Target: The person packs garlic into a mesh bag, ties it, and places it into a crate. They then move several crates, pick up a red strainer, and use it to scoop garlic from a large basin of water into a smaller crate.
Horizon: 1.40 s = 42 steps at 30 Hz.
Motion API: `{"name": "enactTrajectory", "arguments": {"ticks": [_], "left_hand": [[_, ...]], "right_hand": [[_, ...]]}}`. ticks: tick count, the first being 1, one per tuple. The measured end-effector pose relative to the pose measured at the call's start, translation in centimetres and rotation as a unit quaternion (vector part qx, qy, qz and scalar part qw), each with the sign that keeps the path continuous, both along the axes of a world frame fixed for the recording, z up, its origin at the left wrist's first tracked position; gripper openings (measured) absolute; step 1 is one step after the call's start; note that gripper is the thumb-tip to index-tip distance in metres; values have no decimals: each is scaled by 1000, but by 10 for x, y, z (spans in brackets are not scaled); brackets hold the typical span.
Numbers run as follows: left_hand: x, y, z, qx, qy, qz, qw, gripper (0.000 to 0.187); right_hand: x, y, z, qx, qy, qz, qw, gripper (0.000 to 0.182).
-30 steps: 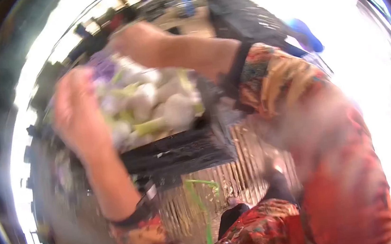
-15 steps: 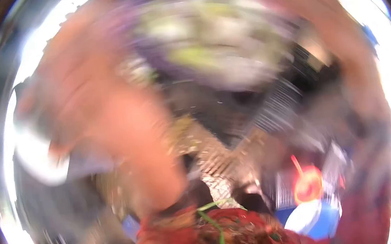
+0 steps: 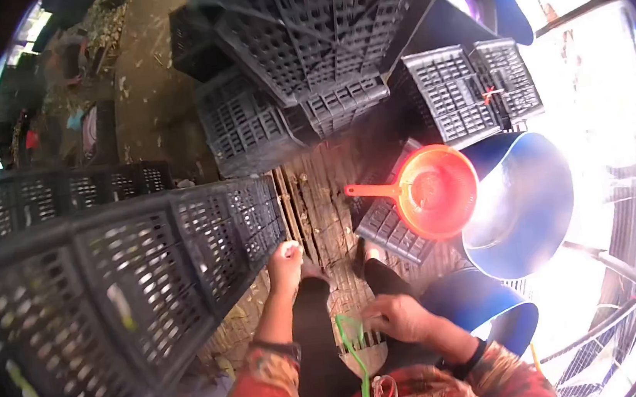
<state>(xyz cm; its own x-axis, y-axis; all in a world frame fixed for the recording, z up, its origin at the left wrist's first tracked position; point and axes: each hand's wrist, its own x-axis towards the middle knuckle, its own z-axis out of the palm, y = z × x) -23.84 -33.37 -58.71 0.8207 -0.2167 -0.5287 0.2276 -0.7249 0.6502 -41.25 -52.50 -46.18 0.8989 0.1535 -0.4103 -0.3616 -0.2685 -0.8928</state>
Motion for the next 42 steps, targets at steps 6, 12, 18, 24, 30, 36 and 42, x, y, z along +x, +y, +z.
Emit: {"name": "enactTrajectory", "arguments": {"ticks": [6,12,18,24,30,36,42], "left_hand": [[55,-44,-210,162,2,-124,979,35],[90,-127,-358,73,-50,-216,972,50],[107,-192,-438,172,15,-199,965,61],[101,-208,-454,160,-29,-103,981,60],[43,-104,-379,-231,-75,236,941,15],[-93,60,-77,7,-77,170,982,5],[-234,302,91,148,-57,295,942,10]], "right_hand": [[-53,9,-141,-188,85,-11,978,38],[-56,12,-204,-115,142,-37,982,51],[-30,-7,-203,-194,232,5,953,46],[-18,-9,-203,-145,340,-47,928,53],[-50,10,-210,-184,144,-16,972,35],[-71,23,-216,-192,25,55,979,25],[-51,32,-180,-98,170,128,972,30]]}}
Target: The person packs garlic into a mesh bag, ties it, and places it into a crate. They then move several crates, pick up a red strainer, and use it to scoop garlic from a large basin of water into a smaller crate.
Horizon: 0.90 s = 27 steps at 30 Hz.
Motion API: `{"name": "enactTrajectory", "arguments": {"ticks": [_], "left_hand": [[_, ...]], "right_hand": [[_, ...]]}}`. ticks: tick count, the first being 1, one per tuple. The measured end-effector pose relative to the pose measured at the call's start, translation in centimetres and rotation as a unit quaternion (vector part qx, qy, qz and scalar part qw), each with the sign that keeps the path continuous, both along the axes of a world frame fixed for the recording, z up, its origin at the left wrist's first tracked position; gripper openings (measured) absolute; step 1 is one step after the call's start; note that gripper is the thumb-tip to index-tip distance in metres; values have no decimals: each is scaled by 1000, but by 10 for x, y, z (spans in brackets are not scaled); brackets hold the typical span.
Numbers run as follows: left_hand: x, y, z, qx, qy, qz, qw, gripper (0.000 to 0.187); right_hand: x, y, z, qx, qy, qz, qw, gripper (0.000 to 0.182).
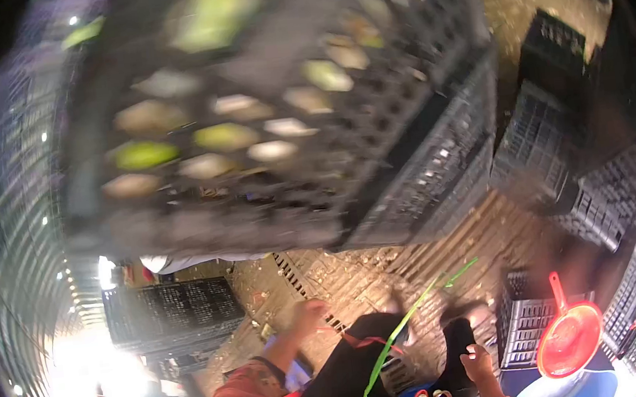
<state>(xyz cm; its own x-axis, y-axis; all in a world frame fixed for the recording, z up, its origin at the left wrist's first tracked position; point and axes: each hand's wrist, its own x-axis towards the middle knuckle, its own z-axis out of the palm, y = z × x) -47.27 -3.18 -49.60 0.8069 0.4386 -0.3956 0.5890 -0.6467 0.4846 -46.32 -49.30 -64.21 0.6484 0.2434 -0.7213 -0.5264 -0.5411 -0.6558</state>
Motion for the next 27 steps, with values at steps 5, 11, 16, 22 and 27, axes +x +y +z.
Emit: {"name": "enactTrajectory", "arguments": {"ticks": [5,11,16,22,27], "left_hand": [[-82,169,65,139,-39,264,954,14],[-103,280,115,-84,-207,482,847,19],[-70,364,209,54,-240,391,887,21],[-35,479,242,-105,-426,445,781,17],[12,538,309,-38,-318,516,795,18]], "right_hand": [[13,-28,16,-4,-118,-121,986,17],[-48,-66,78,-6,210,-275,938,10],[-83,-47,144,-69,205,-331,918,10],[-14,49,185,-65,159,-327,929,11],[59,127,202,-58,135,-325,934,11]]}}
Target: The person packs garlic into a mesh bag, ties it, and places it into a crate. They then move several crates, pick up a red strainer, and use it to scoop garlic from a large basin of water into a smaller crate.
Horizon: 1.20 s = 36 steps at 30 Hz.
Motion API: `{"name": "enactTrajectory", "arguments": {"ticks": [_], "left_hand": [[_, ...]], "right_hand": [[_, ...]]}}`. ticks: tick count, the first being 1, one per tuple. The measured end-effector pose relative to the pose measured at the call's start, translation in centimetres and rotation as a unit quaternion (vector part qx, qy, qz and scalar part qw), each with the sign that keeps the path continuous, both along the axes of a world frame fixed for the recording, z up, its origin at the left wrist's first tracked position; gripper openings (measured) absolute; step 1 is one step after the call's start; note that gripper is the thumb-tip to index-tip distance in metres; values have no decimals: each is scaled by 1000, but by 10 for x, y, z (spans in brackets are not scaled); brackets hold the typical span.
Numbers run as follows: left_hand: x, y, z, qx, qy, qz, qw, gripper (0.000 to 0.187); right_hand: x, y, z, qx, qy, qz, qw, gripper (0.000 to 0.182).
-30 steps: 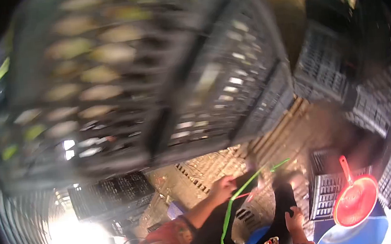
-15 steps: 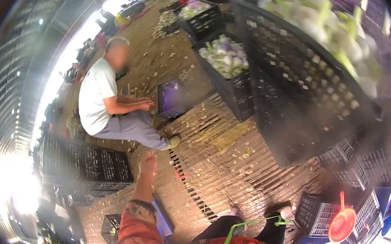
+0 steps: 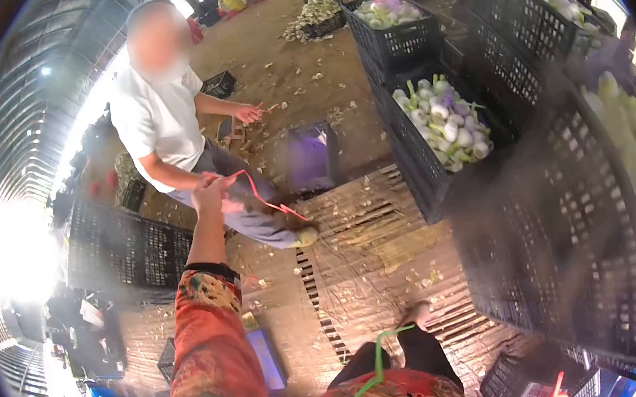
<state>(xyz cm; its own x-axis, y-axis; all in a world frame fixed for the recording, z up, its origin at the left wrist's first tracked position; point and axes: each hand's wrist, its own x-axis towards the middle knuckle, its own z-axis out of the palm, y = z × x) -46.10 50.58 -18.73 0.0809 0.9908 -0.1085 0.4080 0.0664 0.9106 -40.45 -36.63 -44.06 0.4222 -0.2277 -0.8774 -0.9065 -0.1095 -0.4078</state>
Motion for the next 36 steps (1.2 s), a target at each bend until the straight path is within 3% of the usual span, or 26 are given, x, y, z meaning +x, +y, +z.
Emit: {"name": "enactTrajectory", "arguments": {"ticks": [1,2,3,5,7,9,11,15,16,18,19,20,21,22,23,24,26,28,31,33,36], "left_hand": [[6,9,8,-33,57,41,997,19],[5,32,1,31,57,40,997,21],[4,54,-8,27,53,44,997,21],[3,77,-9,187,143,52,971,20],[1,95,-2,140,93,77,983,21],[2,113,5,232,241,132,933,26],[1,133,17,239,256,111,930,26],[-9,149,25,267,206,47,940,27],[-10,151,25,278,169,35,945,28],[22,132,32,284,19,79,955,30],[46,119,44,273,-73,87,955,31],[67,98,50,242,-144,56,958,32],[97,94,36,281,-115,-108,947,33],[114,87,22,321,-82,-251,909,34],[147,53,29,262,-109,-339,897,37],[182,6,45,203,-134,-420,874,40],[238,-53,59,151,-184,-587,774,57],[273,-115,102,128,-170,-700,682,72],[326,-185,149,216,-216,-749,588,77],[377,-221,166,225,-204,-756,580,82],[458,-271,190,304,-106,-732,601,102]], "right_hand": [[11,8,5,-3,-4,1,1000,11],[18,21,11,-7,-7,-3,1000,11],[25,29,17,-12,-10,-2,1000,11],[36,42,27,-18,-11,2,1000,12],[43,58,35,-19,-14,0,1000,12],[47,69,38,-17,-23,-3,1000,12],[39,75,39,-8,-36,-9,999,12],[-15,113,42,30,-76,-41,996,13],[-28,134,51,31,-97,-47,994,13],[-37,144,38,-52,-195,40,979,12],[-40,115,-7,91,-260,-141,951,13],[-23,126,26,-139,-410,125,893,17],[-3,145,70,-464,-483,268,692,23],[11,148,113,-439,-480,153,744,20],[32,155,171,-368,-502,21,782,18],[47,165,230,-343,-535,-52,770,18],[71,177,333,-360,-589,-63,721,18],[87,189,415,-347,-585,2,733,35],[126,192,467,-328,-518,56,788,75],[167,186,481,-438,-457,153,759,93],[227,180,480,-408,-452,160,777,95]]}}
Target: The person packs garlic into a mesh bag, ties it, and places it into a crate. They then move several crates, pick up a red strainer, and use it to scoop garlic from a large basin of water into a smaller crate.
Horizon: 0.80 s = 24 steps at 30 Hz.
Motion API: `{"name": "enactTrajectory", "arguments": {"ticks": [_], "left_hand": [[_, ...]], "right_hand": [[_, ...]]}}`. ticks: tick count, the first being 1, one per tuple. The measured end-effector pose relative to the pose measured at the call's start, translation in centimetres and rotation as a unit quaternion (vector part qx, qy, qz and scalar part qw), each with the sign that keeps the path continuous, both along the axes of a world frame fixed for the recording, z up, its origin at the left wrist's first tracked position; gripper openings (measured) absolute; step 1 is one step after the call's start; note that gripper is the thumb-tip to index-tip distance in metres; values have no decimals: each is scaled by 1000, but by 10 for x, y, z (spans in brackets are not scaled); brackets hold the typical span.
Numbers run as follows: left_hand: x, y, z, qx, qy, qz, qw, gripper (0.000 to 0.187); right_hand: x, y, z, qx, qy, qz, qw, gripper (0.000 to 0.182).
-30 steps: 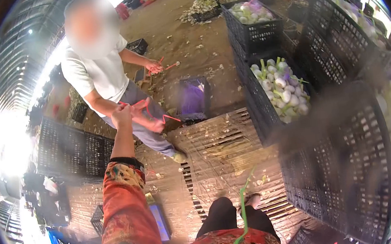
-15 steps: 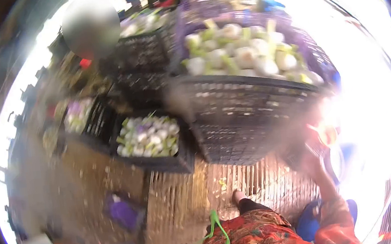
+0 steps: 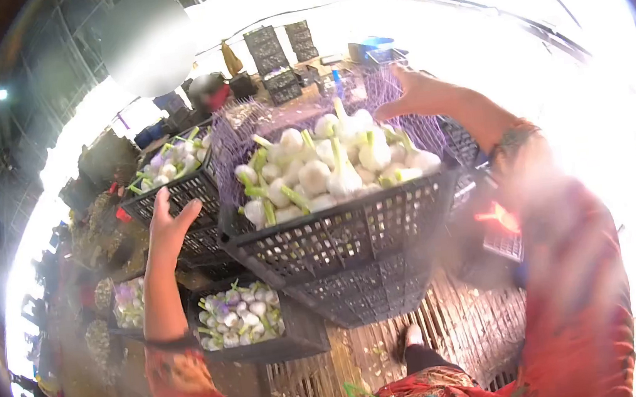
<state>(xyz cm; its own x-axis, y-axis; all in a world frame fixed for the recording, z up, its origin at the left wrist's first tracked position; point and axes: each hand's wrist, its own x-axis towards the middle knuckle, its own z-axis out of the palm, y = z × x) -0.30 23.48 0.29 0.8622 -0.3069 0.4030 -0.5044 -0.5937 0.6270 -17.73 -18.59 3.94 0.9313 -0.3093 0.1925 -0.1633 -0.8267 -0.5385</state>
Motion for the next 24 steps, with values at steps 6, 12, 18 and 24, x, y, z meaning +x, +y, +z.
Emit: {"name": "enactTrajectory", "arguments": {"ticks": [6,12,18,24], "left_hand": [[92,-107,14,130,59,41,989,117],[159,-159,-17,117,71,-74,988,65],[152,-225,-31,-26,3,-196,980,10],[56,-270,0,-295,229,-320,871,6]], "right_hand": [[90,-51,-28,-108,15,139,984,63],[107,-42,-34,24,-60,206,976,19],[98,-23,-8,34,-148,158,976,8],[125,43,-17,-183,-113,235,948,10]]}}
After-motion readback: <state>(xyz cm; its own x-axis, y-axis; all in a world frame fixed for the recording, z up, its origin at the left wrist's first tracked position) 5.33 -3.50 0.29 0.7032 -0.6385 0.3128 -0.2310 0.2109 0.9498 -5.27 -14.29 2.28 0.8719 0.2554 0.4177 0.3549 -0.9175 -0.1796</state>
